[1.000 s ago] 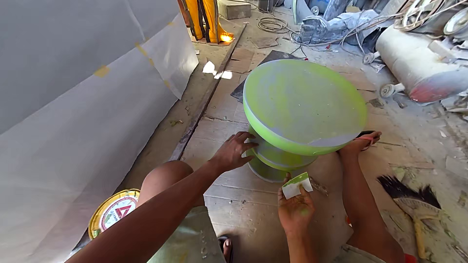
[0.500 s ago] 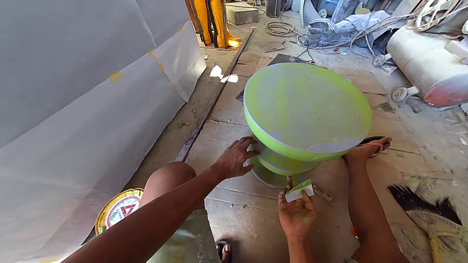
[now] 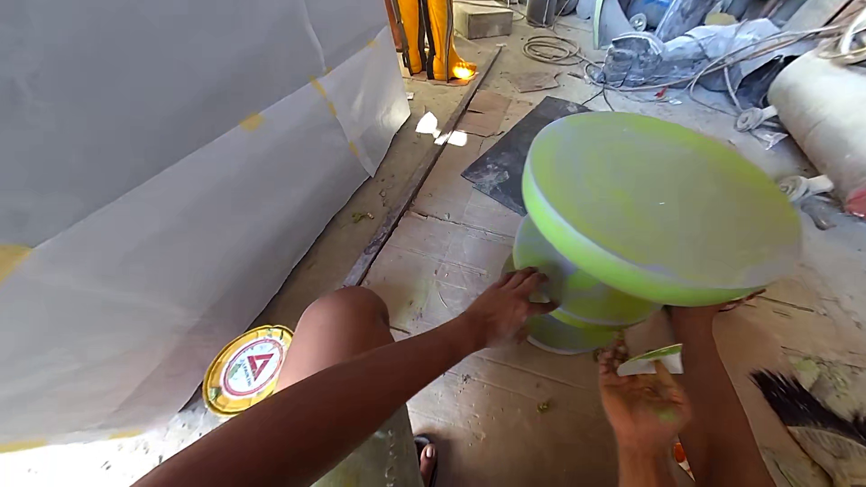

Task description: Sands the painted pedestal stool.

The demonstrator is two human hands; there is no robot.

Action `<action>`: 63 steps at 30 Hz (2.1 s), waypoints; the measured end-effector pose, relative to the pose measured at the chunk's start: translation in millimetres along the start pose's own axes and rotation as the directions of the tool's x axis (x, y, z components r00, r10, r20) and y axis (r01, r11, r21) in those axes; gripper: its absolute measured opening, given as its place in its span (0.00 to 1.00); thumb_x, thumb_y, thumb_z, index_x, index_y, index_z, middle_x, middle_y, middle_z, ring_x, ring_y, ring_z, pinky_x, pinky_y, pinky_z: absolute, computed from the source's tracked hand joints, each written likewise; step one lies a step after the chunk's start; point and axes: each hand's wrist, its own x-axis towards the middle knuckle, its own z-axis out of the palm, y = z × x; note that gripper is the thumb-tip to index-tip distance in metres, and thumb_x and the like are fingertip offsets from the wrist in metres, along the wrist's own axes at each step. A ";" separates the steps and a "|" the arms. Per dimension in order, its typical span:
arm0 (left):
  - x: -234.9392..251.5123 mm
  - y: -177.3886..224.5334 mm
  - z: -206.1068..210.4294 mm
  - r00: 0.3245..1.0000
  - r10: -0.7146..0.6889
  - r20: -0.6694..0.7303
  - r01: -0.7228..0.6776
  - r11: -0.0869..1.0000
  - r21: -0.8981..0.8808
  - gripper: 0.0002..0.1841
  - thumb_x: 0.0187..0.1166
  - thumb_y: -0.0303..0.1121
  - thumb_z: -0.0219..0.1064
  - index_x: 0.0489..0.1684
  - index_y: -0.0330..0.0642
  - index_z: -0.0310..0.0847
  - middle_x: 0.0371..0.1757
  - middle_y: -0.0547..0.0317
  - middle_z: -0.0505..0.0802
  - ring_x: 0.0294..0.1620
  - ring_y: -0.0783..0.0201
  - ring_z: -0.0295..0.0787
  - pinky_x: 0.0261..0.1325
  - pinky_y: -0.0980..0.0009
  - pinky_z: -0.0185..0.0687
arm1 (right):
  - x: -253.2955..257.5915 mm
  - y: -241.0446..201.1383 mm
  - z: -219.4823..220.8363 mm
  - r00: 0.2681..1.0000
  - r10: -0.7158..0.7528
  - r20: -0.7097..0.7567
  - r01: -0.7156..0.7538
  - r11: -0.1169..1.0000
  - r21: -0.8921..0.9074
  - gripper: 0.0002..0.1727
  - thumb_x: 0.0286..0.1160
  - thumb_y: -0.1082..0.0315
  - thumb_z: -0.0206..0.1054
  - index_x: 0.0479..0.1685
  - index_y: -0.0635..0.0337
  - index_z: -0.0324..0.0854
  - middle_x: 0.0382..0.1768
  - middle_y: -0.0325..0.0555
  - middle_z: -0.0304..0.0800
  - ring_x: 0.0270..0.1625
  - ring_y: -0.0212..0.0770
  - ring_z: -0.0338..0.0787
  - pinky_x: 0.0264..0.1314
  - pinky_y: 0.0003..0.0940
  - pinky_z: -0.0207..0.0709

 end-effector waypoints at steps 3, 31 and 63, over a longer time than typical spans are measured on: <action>14.6 32.8 -2.0 0.997 -0.019 0.076 0.018 1.000 0.015 0.36 0.62 0.42 0.81 0.78 0.69 0.80 0.90 0.46 0.66 0.92 0.42 0.53 0.89 0.42 0.56 | 17.8 -41.7 -2.5 0.996 0.037 0.078 -0.025 0.988 -0.153 0.25 0.83 0.45 0.47 0.58 0.54 0.79 0.56 0.54 0.90 0.58 0.52 0.92 0.60 0.52 0.86; -274.6 106.9 -78.1 0.370 -0.922 -0.112 0.856 0.385 -0.343 0.65 0.61 0.72 0.71 0.97 0.43 0.42 0.95 0.32 0.49 0.92 0.30 0.50 0.84 0.31 0.59 | 46.4 -11.5 98.8 0.703 0.338 0.625 0.517 -0.847 -0.123 0.28 0.82 0.75 0.57 0.81 0.48 0.77 0.75 0.57 0.79 0.71 0.60 0.83 0.65 0.64 0.80; -32.8 67.9 -66.3 0.571 -0.070 0.818 0.470 0.845 -0.256 0.11 0.78 0.34 0.68 0.42 0.33 0.88 0.50 0.41 0.90 0.56 0.40 0.85 0.59 0.35 0.73 | 47.3 -10.4 94.6 0.572 0.302 0.762 0.476 -0.879 -0.009 0.21 0.86 0.66 0.57 0.73 0.53 0.84 0.68 0.55 0.85 0.67 0.53 0.88 0.66 0.54 0.82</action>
